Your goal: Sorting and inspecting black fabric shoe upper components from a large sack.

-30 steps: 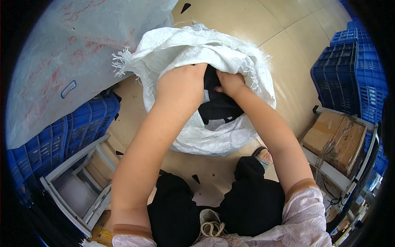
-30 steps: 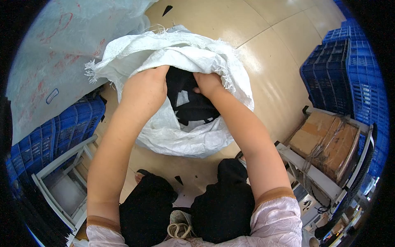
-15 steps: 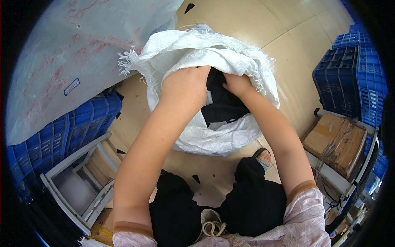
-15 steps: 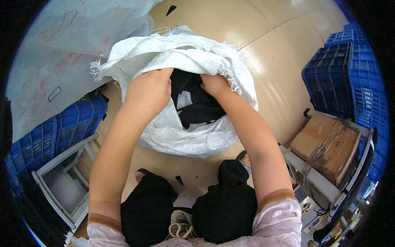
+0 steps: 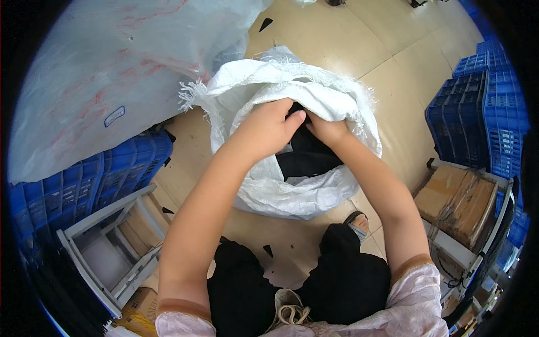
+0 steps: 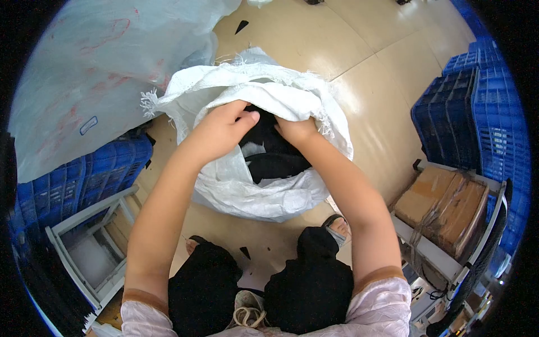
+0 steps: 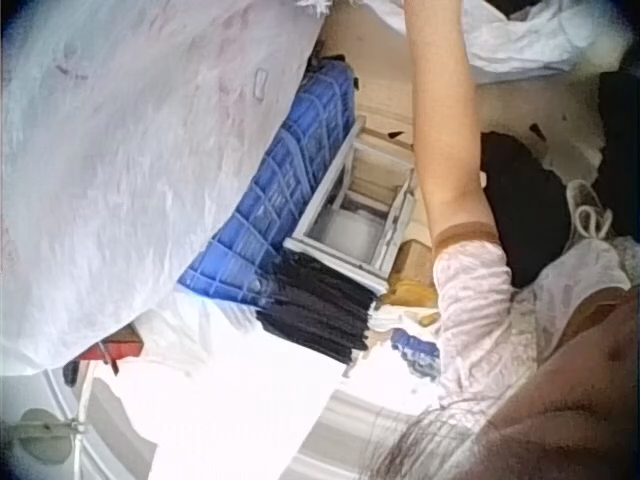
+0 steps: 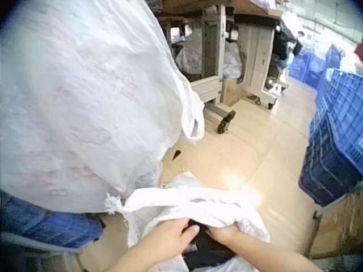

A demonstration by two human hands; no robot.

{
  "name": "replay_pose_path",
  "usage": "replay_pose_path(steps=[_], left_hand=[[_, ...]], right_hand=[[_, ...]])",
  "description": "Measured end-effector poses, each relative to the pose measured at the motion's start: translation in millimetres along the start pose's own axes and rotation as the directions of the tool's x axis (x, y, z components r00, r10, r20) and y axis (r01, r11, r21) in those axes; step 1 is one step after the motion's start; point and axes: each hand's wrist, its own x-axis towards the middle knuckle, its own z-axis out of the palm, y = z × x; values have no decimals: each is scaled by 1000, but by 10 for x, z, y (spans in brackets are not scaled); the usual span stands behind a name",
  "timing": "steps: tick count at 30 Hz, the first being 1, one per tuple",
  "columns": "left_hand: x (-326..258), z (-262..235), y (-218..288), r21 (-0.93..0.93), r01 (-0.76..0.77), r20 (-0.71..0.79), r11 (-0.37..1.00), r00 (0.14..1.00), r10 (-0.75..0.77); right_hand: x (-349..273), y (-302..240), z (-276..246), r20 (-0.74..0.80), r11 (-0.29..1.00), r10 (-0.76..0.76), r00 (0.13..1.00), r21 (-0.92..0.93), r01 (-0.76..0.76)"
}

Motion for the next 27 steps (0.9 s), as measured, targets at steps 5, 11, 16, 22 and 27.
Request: replay_pose_path(steps=[5,11,16,22,27], left_hand=[[59,13,-200,-391,15,-42,920,999,-35],[24,-98,-229,-485,192,80,853,981,-176],[-19,-169,-610,-716,269,252,645,960,-121],[-291,-274,-271,-785,437,273,440,880,-388],[-249,-207,-823,-820,489,415,297,866,-280]], right_hand=[[-83,-344,-756,29,982,-184,983,52,182],[-26,-642,-1662,556,946,37,831,249,-209],[73,-219,-1788,640,612,-39,768,623,-488],[-85,242,-1547,761,42,8,648,648,-761],[-109,303,-1404,739,-286,-58,672,632,-720]])
